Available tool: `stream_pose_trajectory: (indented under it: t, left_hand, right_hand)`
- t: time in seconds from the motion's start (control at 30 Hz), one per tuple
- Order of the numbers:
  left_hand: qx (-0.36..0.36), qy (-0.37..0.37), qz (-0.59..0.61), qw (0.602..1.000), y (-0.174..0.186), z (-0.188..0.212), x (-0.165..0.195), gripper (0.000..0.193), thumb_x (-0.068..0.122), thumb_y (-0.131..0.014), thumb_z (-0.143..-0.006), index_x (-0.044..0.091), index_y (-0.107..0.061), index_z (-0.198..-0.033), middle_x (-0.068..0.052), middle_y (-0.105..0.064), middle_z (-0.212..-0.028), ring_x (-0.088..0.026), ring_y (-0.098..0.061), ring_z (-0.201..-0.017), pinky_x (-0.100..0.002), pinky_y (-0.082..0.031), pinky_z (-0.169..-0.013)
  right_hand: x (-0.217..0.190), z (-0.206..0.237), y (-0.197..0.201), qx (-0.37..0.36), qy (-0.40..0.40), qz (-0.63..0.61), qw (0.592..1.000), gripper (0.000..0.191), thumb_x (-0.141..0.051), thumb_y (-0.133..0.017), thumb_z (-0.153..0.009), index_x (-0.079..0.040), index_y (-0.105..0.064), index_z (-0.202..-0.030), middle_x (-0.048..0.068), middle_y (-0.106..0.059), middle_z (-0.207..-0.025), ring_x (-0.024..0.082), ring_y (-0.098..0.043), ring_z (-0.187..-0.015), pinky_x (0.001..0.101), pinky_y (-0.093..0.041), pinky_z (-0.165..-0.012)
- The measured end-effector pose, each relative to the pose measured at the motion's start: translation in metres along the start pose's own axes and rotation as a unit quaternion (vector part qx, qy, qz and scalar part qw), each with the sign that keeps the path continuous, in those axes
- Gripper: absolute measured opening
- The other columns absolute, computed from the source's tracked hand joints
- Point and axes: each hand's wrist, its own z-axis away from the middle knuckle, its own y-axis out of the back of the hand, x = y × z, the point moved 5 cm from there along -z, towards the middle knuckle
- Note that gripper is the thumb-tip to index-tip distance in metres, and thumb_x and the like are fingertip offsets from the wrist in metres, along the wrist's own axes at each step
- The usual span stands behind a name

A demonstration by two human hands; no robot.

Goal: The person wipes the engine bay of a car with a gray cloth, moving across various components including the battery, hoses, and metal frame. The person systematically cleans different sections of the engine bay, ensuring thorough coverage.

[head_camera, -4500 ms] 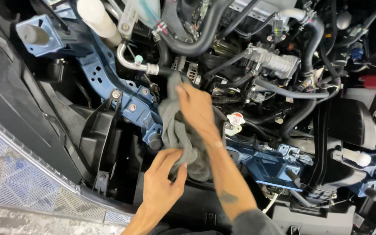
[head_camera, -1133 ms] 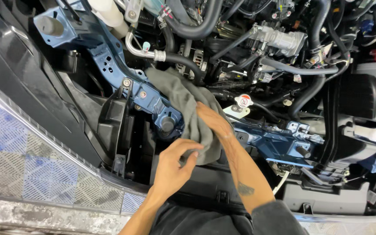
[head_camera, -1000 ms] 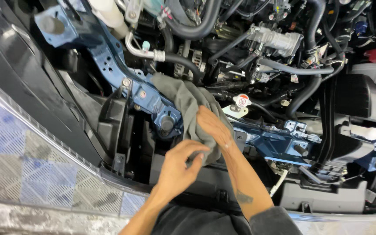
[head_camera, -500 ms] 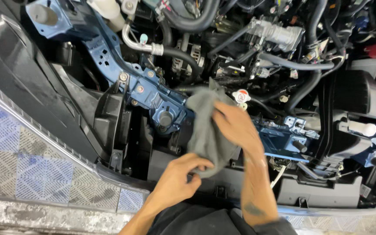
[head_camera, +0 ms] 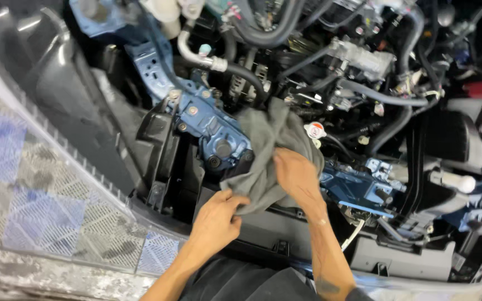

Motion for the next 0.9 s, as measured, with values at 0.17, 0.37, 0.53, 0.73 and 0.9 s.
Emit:
stream_pose_trajectory:
  t: [0.17,0.37,0.53,0.73,0.9]
  left_hand:
    - [0.035,0.051,0.03,0.998,0.039,0.017,0.001,0.03,-0.003,-0.066,-0.07,0.01,-0.077,-0.095,-0.009,-0.056,-0.078,-0.029,-0.059,-0.081,-0.04,-0.051,-0.069]
    - [0.167,0.047,-0.072,0.982,0.058,0.02,0.004,0.032,-0.003,-0.066,-0.073,0.006,-0.072,-0.103,-0.01,-0.057,-0.087,-0.031,-0.059,-0.085,-0.042,-0.051,-0.072]
    - [0.155,0.052,-0.078,0.983,0.044,0.02,-0.013,0.042,-0.004,-0.065,-0.073,0.004,-0.069,-0.113,-0.012,-0.059,-0.095,-0.033,-0.061,-0.092,-0.044,-0.053,-0.075]
    - [0.172,0.045,-0.055,0.983,0.039,0.038,-0.028,0.043,-0.003,-0.065,-0.075,0.004,-0.068,-0.117,-0.014,-0.058,-0.095,-0.035,-0.061,-0.094,-0.044,-0.053,-0.077]
    - [0.205,0.007,-0.037,0.978,0.035,0.036,-0.034,0.045,-0.004,-0.064,-0.075,0.002,-0.066,-0.119,-0.016,-0.056,-0.099,-0.036,-0.061,-0.095,-0.045,-0.053,-0.08]
  right_hand:
    - [-0.013,-0.024,0.016,0.01,-0.118,-0.415,0.902,0.039,-0.025,-0.062,-0.1,-0.003,-0.065,-0.133,0.019,-0.067,-0.128,0.022,-0.067,-0.113,0.0352,-0.051,-0.103]
    - [-0.126,-0.089,-0.051,-0.134,0.114,0.033,0.984,0.055,-0.033,-0.071,-0.082,-0.001,-0.066,-0.127,0.027,-0.066,-0.119,0.043,-0.063,-0.105,0.0491,-0.05,-0.086]
    - [-0.163,-0.094,-0.101,-0.115,0.194,0.357,0.906,0.027,-0.022,-0.066,-0.081,-0.002,-0.075,-0.097,0.023,-0.07,-0.096,0.037,-0.065,-0.1,0.05,-0.051,-0.085]
    - [-0.175,-0.092,-0.069,-0.13,0.344,0.215,0.905,0.018,-0.019,-0.067,-0.075,-0.005,-0.076,-0.083,0.014,-0.071,-0.089,0.033,-0.067,-0.099,0.0534,-0.048,-0.096]
    - [-0.167,-0.116,-0.054,-0.174,0.242,0.138,0.944,0.031,-0.029,-0.07,-0.075,0.0,-0.075,-0.086,0.021,-0.07,-0.093,0.042,-0.066,-0.092,0.0496,-0.053,-0.078]
